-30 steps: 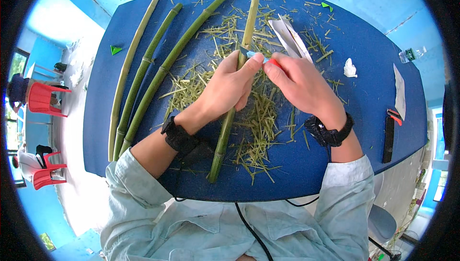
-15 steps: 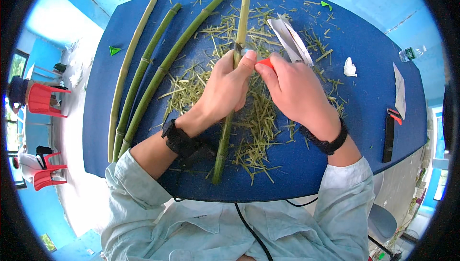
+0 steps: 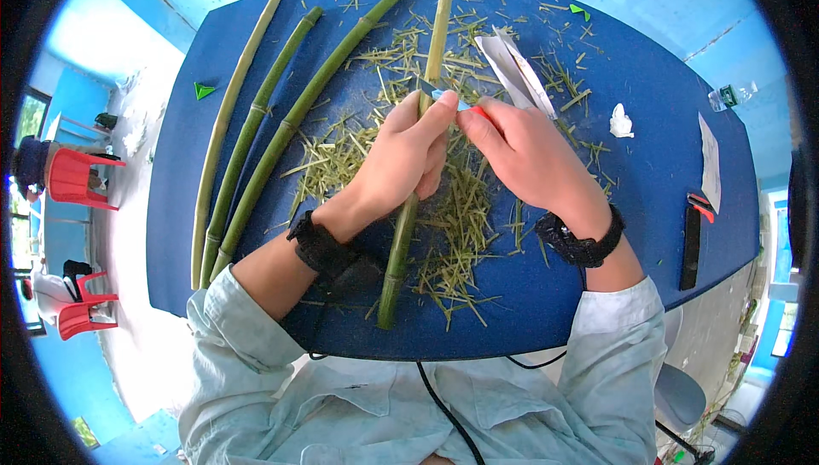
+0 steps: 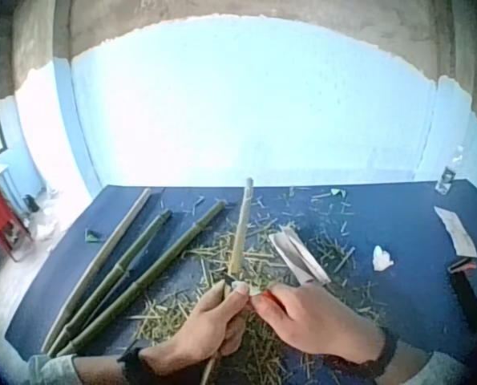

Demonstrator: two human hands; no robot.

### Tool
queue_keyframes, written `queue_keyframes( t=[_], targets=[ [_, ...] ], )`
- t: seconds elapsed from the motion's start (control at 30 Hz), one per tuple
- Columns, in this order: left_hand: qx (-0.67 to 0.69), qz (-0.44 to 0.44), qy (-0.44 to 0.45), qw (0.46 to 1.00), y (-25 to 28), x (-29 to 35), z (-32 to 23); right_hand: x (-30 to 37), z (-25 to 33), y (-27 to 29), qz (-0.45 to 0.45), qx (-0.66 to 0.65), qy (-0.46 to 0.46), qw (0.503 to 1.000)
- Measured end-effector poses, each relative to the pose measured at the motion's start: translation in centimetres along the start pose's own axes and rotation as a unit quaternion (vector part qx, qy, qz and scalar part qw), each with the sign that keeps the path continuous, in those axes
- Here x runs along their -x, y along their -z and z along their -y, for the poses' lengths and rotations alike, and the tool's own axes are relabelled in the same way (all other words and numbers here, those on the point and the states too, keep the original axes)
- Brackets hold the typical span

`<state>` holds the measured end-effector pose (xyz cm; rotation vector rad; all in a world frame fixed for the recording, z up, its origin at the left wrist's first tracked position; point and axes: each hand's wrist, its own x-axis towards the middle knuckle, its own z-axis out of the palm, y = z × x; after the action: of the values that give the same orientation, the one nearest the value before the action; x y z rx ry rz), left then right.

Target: The recorder is using a utility knife to shave thin strips from a bamboo stalk on a table.

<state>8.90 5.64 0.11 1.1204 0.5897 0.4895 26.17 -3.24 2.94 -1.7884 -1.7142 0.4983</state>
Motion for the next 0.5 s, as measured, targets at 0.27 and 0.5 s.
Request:
queue_keyframes(
  t=[0.27, 0.5],
  targets=[
    [-0.047, -0.004, 0.02, 0.999, -0.1, -0.2, 0.1, 0.0, -0.2, 0.8, 0.047, -0.028, -0.012, 0.998],
    [-0.105, 0.005, 0.002, 0.994, 0.1, -0.3, 0.3, 0.1, 0.1, 1.0, 0.04, 0.008, -0.014, 0.999]
  ],
)
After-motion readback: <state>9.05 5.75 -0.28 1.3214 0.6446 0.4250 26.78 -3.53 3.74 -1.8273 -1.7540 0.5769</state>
